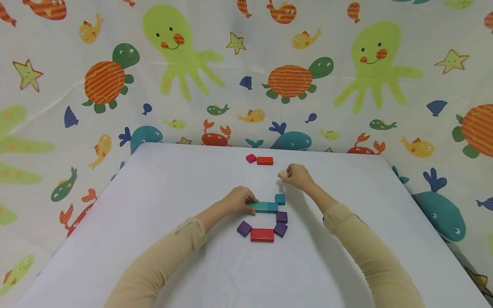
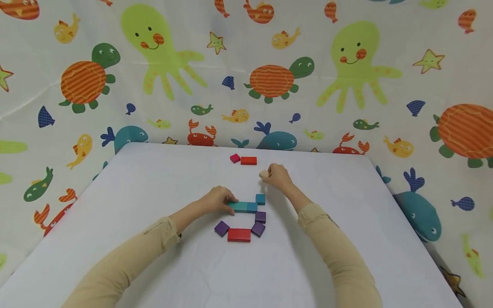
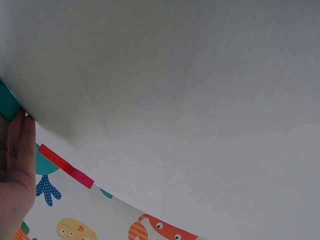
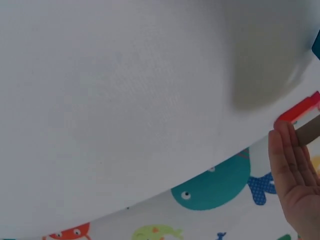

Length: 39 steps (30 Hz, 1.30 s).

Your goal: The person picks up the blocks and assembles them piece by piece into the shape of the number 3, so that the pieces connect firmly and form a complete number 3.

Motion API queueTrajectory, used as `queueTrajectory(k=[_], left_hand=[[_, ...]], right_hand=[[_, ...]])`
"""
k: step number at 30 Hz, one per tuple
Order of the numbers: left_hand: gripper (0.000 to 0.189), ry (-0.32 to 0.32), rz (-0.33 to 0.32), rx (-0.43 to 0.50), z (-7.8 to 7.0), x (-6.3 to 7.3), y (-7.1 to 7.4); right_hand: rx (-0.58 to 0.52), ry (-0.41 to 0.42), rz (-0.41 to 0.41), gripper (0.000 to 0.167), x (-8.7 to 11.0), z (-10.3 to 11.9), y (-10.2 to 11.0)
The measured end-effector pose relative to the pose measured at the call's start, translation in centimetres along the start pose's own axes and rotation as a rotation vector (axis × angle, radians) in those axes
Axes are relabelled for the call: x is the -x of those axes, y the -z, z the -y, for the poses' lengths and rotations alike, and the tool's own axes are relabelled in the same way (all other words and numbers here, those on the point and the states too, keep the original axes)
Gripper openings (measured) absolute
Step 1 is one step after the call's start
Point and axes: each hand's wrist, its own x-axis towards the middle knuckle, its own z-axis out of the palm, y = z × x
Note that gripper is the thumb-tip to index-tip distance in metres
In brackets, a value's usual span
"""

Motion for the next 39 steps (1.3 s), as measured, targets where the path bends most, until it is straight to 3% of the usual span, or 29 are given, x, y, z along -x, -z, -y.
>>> queueTrajectory(k=[4, 16, 24, 39], left_hand=[[0.038, -0.016, -0.01, -0.003, 0.2, 0.0, 0.0], [0.038, 0.018, -0.004, 0.005, 0.1, 0.2, -0.1], [0.038, 0.03, 0.003, 0.003, -0.1, 0.2, 0.1], [0.037, 0.03, -0.001, 0.007, 0.1, -0.1, -0.1]], right_hand=[[-0.025, 0.009, 0.013, 0.03, 0.6, 0.2, -0.5], [-0.073, 0.019, 0.043, 0.028, 1.5, 0.3, -1.6], [-0.092, 0.029, 0.075, 0.04, 1.3, 0.5, -2.2], [-0.082, -0.004, 0.127, 0.038, 0.8, 1.0, -2.9]])
